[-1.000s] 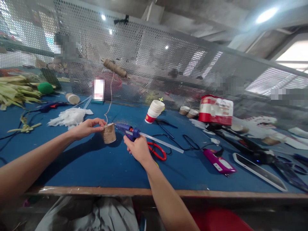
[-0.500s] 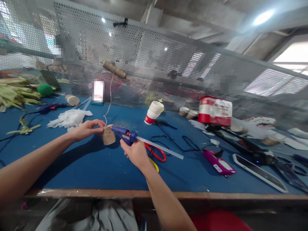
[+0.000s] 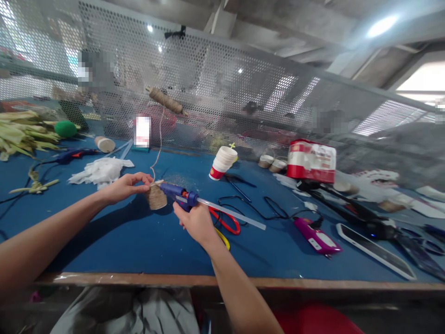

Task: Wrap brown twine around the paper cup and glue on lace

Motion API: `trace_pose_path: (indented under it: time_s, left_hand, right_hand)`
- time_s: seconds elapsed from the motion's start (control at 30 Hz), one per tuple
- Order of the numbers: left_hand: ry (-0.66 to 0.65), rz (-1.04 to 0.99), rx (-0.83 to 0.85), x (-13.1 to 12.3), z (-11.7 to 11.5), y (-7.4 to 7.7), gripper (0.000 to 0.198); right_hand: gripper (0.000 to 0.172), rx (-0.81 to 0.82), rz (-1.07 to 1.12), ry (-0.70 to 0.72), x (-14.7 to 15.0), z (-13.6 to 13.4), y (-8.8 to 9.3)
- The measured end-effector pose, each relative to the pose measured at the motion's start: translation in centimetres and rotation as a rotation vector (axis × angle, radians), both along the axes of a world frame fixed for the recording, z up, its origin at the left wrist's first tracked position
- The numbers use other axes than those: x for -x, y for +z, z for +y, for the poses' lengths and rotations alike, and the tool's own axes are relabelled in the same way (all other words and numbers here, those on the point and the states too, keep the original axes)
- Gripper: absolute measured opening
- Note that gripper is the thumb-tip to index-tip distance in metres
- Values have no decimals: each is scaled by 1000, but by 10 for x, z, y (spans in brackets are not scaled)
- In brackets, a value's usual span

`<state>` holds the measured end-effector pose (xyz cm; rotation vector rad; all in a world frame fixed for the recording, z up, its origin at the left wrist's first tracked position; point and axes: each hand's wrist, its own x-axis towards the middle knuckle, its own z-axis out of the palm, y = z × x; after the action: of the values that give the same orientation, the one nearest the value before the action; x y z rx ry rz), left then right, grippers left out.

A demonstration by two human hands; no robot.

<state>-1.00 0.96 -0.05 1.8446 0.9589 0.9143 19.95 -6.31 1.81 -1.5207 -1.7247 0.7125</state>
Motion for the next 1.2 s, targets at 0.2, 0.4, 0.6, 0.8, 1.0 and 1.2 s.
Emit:
trace_pose_path:
  time_s: [0.2,0.4,0.6,0.8,1.0,1.2]
  left_hand:
    - [-8,3,0,0,0,0,15]
    - [-5,0,6,1,0,-1,17]
    - [-3,2,-7,2,2,-2,16]
    - [-8,10,-14,2,1,1,15]
    - [-22,39,-50,2,-1,5,15]
    - [-49,88,-91,-1,-5,10,14]
  right_hand:
    - [27,-40,53,-36,-5,5,-3]
    - [26,28,98,-44,-7,10,-1]
    - [13,85,399,-28,-25,40,4]
    - [22,181,271,-240,-43,97,-1]
    - [27,201,33,-311,-42,127,-18]
    - [21,25,-107,-159,-22,119,4]
